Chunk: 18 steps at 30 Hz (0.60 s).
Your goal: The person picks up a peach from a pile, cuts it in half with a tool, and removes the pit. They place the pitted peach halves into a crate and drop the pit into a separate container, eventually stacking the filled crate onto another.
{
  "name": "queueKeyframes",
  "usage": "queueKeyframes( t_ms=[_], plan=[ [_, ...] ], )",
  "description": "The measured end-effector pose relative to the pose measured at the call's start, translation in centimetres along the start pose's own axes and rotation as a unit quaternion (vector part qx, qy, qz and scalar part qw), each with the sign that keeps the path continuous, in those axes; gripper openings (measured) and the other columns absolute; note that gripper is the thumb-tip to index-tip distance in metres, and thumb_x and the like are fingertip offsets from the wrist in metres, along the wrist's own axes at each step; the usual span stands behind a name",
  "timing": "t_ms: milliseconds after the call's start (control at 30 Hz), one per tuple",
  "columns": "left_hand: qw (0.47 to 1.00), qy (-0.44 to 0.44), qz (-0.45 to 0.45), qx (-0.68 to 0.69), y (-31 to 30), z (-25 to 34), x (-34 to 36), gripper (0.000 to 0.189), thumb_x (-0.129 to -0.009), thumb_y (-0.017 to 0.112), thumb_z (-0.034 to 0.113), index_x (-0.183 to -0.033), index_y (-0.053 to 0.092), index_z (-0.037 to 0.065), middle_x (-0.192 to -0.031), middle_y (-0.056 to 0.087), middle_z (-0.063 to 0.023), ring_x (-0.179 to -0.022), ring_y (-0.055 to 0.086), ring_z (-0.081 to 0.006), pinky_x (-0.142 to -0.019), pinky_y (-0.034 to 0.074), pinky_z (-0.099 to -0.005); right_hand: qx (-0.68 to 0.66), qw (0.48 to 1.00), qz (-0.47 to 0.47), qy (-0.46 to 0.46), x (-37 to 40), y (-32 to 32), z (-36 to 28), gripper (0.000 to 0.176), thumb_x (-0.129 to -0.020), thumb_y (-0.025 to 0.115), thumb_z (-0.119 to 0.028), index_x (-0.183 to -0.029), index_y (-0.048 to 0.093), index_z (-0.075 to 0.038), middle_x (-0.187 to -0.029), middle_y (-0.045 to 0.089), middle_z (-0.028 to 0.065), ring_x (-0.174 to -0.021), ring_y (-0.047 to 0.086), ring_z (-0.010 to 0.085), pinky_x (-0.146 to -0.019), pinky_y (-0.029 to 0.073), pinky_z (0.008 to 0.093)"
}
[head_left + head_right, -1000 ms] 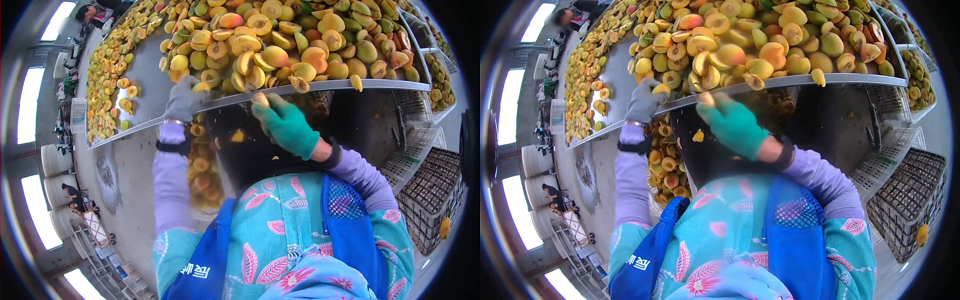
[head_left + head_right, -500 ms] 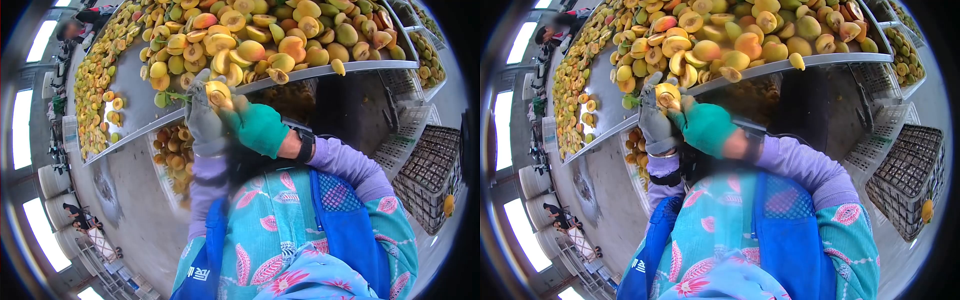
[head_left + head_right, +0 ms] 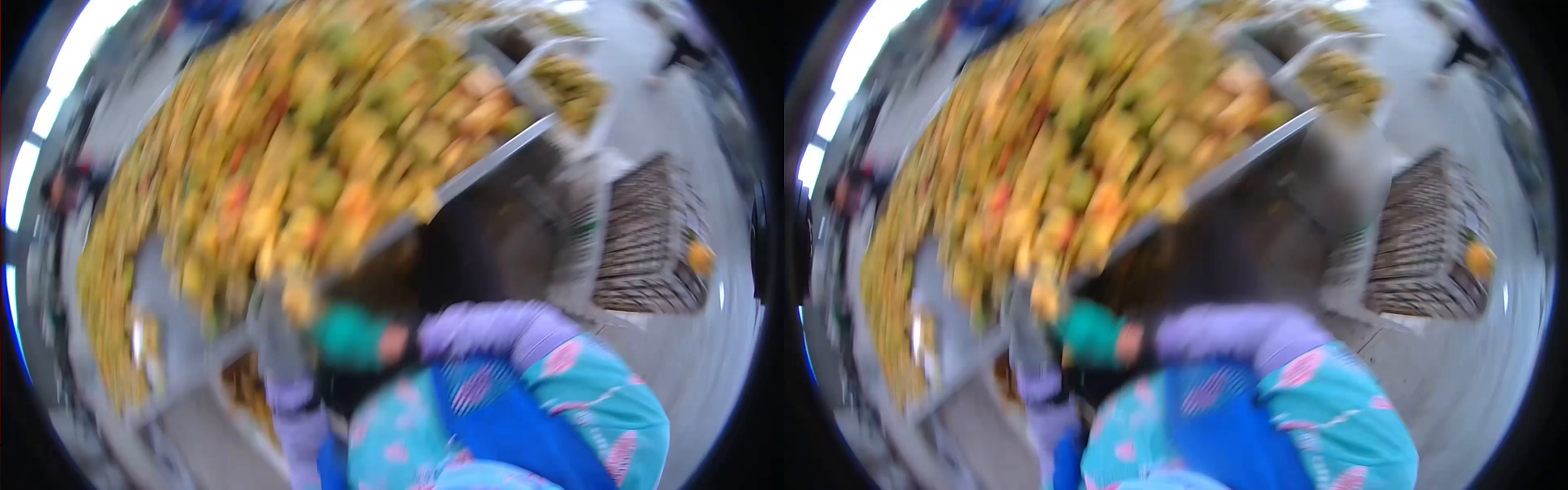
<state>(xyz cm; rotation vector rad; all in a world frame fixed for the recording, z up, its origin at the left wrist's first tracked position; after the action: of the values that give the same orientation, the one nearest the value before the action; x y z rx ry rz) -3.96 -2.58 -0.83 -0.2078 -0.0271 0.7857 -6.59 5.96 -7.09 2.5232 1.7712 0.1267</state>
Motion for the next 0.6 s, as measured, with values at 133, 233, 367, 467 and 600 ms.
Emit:
queueKeyframes(
  t_ms=[133, 233, 367, 467, 600],
  plan=[
    [0.991, -0.054, -0.017, 0.118, 3.7, 0.9, -1.3, 0.033, -0.097, 0.049, 0.026, -0.112, 0.061, -0.001, -0.103, 0.064, -0.0114, -0.086, 0.061, -0.0197, -0.077, 0.049, -0.0299, -0.182, 0.975, 0.076, 0.098, 0.3, -2.1, -1.3, 0.042, -0.096, 0.049, -0.047, -0.106, 0.063, -0.009, -0.07, 0.061, 0.0043, -0.056, 0.054, 0.0155, -0.052, 0.047, 0.035],
    [0.986, -0.079, -0.036, 0.146, 5.1, 1.4, -1.2, 0.034, -0.097, 0.049, 0.027, -0.112, 0.061, -0.001, -0.102, 0.064, -0.0117, -0.083, 0.061, -0.0193, -0.073, 0.049, -0.0293, -0.23, 0.943, 0.02, 0.24, 1.8, -2.0, -1.7, 0.047, -0.098, 0.041, -0.053, -0.089, 0.059, -0.011, -0.057, 0.052, 0.0009, -0.038, 0.046, 0.0127, -0.034, 0.037, 0.0272],
    [0.977, -0.107, -0.045, 0.178, 5.4, 1.0, -0.9, 0.034, -0.096, 0.05, 0.027, -0.113, 0.061, 0.0, -0.101, 0.064, -0.0121, -0.079, 0.06, -0.0188, -0.068, 0.048, -0.0286, -0.435, 0.874, -0.022, 0.215, 1.6, -1.8, -4.0, 0.045, -0.094, 0.045, -0.059, -0.081, 0.053, -0.017, -0.051, 0.043, -0.0025, -0.034, 0.038, 0.0095, -0.029, 0.029, 0.0255],
    [0.969, -0.121, -0.044, 0.209, 5.3, 0.3, -0.9, 0.035, -0.095, 0.051, 0.028, -0.113, 0.061, 0.0, -0.101, 0.064, -0.0124, -0.076, 0.059, -0.0184, -0.065, 0.047, -0.0281, -0.478, 0.843, -0.087, 0.229, 2.8, -2.1, -6.2, 0.036, -0.094, 0.051, -0.052, -0.078, 0.046, -0.019, -0.049, 0.04, -0.0033, -0.032, 0.035, 0.008, -0.027, 0.028, 0.0237],
    [0.93, -0.152, 0.01, 0.335, 2.4, -1.1, 0.6, 0.035, -0.094, 0.052, 0.028, -0.114, 0.061, 0.0, -0.099, 0.064, -0.0128, -0.073, 0.058, -0.0178, -0.06, 0.047, -0.0274, -0.736, 0.579, -0.312, 0.162, 3.5, -0.4, -8.6, 0.031, -0.095, 0.054, -0.045, -0.072, 0.049, -0.024, -0.054, 0.043, -0.0091, -0.042, 0.045, 0.0076, -0.036, 0.034, 0.0241]
  ],
)
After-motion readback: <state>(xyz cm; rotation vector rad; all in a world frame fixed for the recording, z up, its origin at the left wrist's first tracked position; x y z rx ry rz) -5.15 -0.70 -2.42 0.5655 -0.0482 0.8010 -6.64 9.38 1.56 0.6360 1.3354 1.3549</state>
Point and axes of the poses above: each hand's wrist, its own x-axis away from the middle knuckle, its own y-axis out of the palm, z = x × y, the point moved 7 cm from there along -x, towards the middle knuckle
